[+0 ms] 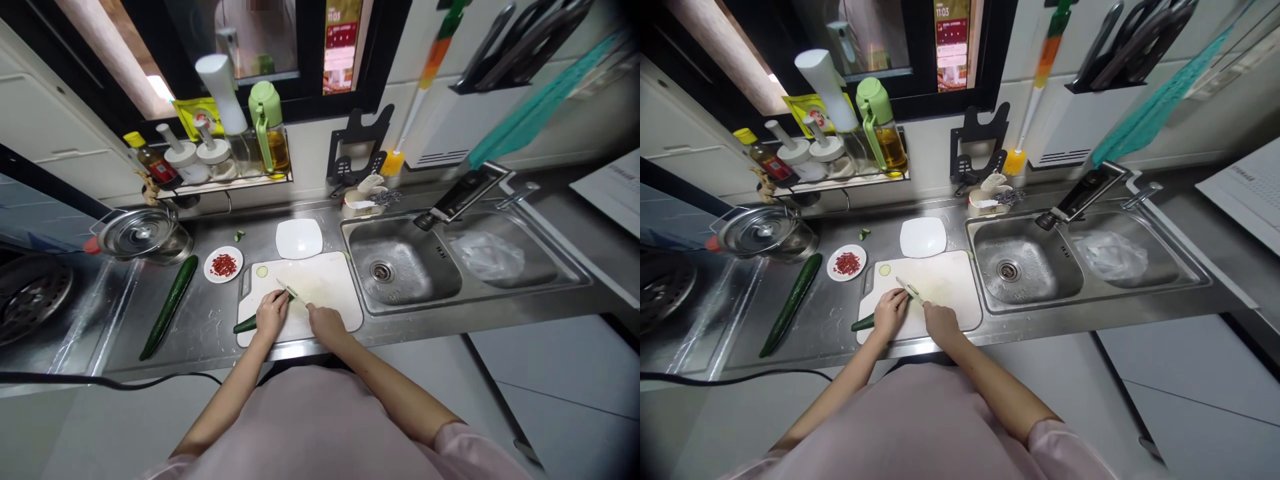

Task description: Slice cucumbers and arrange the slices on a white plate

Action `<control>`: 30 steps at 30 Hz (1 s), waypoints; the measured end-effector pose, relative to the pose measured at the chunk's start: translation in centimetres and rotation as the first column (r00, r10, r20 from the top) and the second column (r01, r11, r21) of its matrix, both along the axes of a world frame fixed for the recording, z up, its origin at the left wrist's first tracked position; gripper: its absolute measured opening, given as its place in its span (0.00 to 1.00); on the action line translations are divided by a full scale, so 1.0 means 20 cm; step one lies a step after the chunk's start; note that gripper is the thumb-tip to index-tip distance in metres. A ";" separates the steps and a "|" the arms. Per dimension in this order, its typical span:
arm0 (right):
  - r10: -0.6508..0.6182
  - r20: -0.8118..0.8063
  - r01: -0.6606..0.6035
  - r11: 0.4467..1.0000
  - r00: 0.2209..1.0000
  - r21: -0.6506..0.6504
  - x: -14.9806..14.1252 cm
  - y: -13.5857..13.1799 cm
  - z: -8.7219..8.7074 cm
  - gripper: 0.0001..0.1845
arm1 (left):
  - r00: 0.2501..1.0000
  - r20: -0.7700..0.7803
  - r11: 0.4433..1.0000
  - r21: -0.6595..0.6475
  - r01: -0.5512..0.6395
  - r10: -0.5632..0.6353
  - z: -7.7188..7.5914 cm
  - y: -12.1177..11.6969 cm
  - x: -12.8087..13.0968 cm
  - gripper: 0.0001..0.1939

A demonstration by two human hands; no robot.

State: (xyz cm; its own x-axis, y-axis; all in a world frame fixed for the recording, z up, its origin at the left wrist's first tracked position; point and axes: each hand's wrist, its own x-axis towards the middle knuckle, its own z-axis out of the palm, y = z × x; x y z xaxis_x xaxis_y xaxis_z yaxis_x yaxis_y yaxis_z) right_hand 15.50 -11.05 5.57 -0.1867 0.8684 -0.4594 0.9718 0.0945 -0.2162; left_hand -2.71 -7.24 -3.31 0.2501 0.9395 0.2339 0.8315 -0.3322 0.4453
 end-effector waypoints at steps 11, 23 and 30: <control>-0.001 -0.031 0.000 1.000 1.000 -0.025 -0.02 0.03 -0.02 0.18 | 1.000 0.007 1.000 0.001 0.004 -0.004 0.00 0.00 0.00 0.14; -0.016 -0.077 0.012 0.999 0.997 -0.050 -0.02 0.05 0.00 0.14 | 1.000 0.008 1.000 -0.014 0.013 -0.013 0.00 0.00 0.01 0.14; -0.030 -0.084 0.023 0.997 0.996 -0.078 -0.04 0.06 0.02 0.15 | 1.000 0.022 1.000 -0.019 0.010 -0.009 -0.01 0.00 0.01 0.14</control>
State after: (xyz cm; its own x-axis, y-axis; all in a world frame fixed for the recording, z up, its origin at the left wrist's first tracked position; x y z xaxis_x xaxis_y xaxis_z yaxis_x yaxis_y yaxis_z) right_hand 14.79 -9.76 5.95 -0.2050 0.8365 -0.5082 0.9516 0.0488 -0.3035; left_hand -2.61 -7.29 -3.48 0.2541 0.9415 0.2215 0.8184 -0.3314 0.4695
